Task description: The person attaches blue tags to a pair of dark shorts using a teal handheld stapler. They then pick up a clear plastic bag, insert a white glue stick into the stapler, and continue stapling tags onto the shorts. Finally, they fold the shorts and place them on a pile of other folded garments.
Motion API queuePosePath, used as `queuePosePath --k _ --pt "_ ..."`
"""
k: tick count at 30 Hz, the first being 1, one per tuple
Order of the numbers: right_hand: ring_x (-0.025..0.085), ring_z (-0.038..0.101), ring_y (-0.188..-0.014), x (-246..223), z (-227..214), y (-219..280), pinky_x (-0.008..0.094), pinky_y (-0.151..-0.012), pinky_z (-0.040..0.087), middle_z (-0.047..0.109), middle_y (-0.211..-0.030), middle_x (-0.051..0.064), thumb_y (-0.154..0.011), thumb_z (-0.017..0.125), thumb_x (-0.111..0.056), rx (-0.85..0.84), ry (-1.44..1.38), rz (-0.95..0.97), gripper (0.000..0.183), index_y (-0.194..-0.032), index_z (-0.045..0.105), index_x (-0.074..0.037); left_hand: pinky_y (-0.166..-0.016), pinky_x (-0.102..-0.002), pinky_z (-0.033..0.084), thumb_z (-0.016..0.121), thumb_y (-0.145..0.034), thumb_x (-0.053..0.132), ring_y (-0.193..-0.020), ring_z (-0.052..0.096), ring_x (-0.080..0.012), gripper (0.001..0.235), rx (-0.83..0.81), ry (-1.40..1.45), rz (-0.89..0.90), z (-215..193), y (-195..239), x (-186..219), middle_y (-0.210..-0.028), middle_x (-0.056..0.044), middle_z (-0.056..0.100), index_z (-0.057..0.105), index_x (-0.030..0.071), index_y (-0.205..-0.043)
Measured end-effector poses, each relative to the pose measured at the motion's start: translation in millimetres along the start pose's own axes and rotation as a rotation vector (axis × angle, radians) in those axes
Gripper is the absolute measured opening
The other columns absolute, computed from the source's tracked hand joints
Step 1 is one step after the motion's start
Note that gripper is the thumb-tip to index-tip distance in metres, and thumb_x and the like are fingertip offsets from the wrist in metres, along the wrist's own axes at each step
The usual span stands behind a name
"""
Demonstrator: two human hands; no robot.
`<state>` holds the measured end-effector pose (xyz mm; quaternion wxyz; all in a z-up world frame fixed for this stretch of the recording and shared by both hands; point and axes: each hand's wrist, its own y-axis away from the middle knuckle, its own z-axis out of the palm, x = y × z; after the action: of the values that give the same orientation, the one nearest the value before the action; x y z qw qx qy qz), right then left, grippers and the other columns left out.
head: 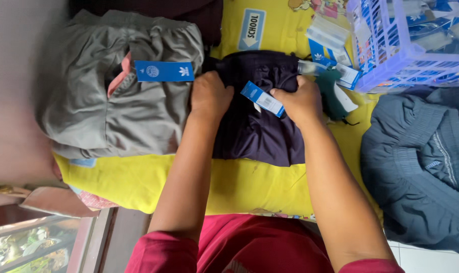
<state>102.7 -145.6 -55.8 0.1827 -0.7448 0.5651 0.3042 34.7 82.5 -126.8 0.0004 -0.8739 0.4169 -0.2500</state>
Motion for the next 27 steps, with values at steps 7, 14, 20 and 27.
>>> queuePosePath --k 7,14,20,27 --pt "0.028 0.063 -0.094 -16 -14 22 0.042 -0.072 0.047 0.061 -0.094 0.012 -0.083 0.073 -0.027 0.142 -0.294 -0.099 0.028 -0.104 0.062 -0.012 -0.078 -0.046 0.060 0.077 -0.072 0.028 -0.089 0.072 -0.0378 0.050 -0.021 0.048 0.177 -34 28 27 -0.088 -0.018 0.069 0.060 0.007 -0.114" --pt "0.019 0.056 -0.083 -28 -21 35 0.034 -0.066 0.043 0.056 -0.085 0.007 -0.084 0.069 -0.007 0.312 -0.535 -0.223 0.020 -0.102 0.059 -0.009 -0.092 -0.053 0.055 0.066 -0.084 0.024 -0.110 0.067 -0.0430 0.042 -0.215 0.648 -0.078 -104 46 46 -0.105 -0.023 0.071 0.051 0.013 -0.122" --pt "0.017 0.063 -0.094 -27 -36 27 0.031 -0.086 0.054 0.067 -0.104 0.005 -0.082 0.069 -0.005 0.353 -0.629 -0.343 0.031 -0.111 0.058 -0.012 -0.080 -0.030 0.045 0.063 -0.082 0.006 -0.083 0.053 -0.0143 0.027 0.034 0.826 0.190 -181 55 53 -0.090 0.000 0.057 0.048 0.014 -0.103" --pt "0.009 0.064 -0.083 -85 -32 42 0.026 -0.070 0.055 0.069 -0.096 -0.003 -0.075 0.062 -0.005 0.103 -0.751 -0.067 0.033 -0.105 0.064 -0.019 -0.081 -0.044 0.045 0.066 -0.076 0.016 -0.097 0.065 -0.0373 0.034 0.117 0.342 0.131 -250 28 7 -0.105 -0.013 0.071 0.058 0.010 -0.109"
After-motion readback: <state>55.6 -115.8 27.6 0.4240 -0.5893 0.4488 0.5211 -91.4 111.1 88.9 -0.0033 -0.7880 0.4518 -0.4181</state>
